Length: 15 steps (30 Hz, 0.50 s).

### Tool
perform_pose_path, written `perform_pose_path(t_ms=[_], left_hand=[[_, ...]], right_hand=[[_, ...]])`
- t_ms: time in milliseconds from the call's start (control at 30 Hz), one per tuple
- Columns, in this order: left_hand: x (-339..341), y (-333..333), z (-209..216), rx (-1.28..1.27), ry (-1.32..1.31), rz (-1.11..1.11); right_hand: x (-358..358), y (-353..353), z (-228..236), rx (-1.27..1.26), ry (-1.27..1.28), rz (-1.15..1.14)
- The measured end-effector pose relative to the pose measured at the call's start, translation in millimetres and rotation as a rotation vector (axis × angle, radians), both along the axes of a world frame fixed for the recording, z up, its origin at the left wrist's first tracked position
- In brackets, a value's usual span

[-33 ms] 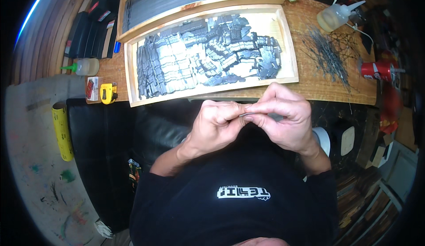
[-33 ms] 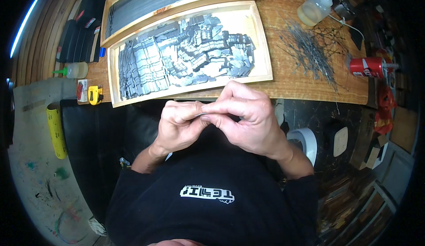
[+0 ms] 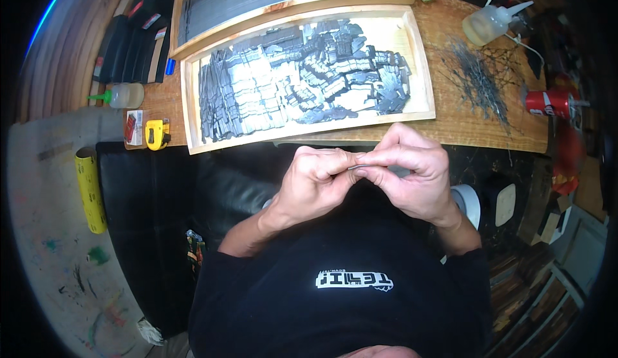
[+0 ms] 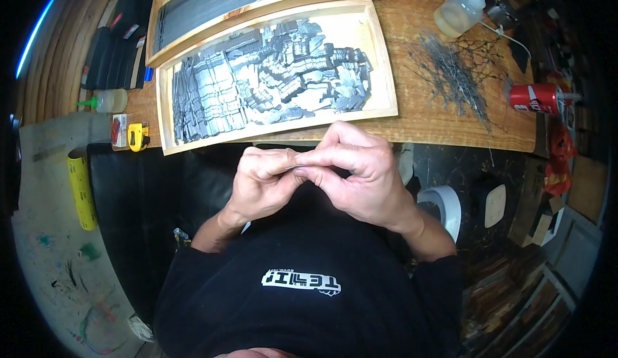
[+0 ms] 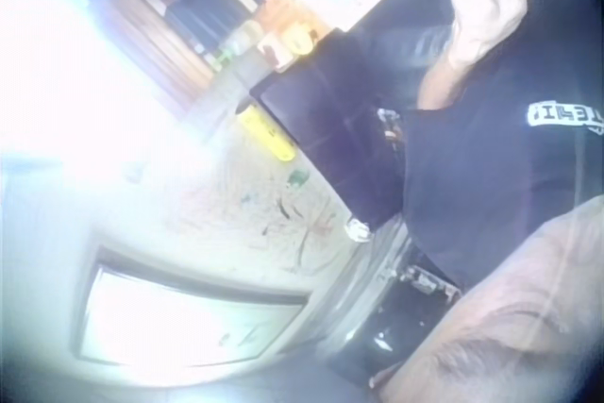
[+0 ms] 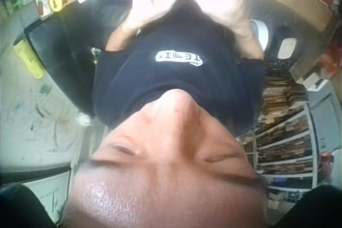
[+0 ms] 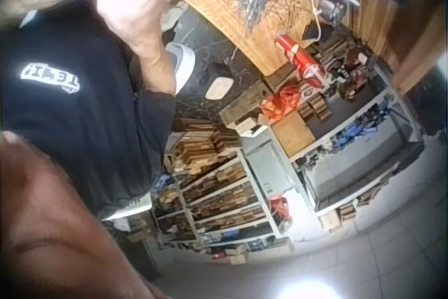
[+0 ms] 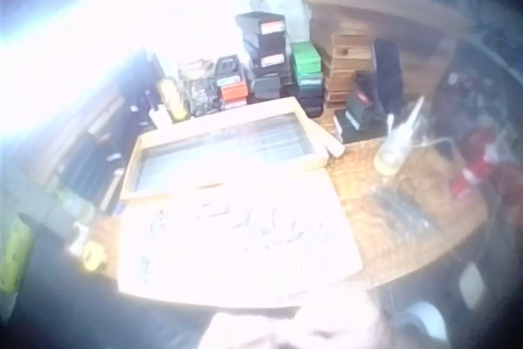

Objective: The person assembles small gray roof tiles by hand, picking them from a wooden tray and arranging them into rows on a dark gray board. The person repeatedly picks up tiles, aligns them, and places them onto the board to form a patterned surface.

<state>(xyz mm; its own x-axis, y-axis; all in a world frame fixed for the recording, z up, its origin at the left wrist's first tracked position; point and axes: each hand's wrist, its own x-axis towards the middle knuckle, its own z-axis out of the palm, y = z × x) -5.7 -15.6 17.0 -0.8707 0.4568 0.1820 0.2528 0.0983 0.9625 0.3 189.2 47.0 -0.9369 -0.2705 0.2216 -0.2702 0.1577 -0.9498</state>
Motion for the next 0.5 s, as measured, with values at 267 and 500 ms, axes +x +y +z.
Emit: perform_pose_path(t_ms=[267,500], left_hand=[[21,-5,-25,-0.07,-0.1,0.03],[23,-6,-29,-0.049,-0.143,0.047]], right_hand=[[18,-2,-32,-0.001,-0.089,-0.018],[17,-3,-36,-0.016,-0.089,-0.015]])
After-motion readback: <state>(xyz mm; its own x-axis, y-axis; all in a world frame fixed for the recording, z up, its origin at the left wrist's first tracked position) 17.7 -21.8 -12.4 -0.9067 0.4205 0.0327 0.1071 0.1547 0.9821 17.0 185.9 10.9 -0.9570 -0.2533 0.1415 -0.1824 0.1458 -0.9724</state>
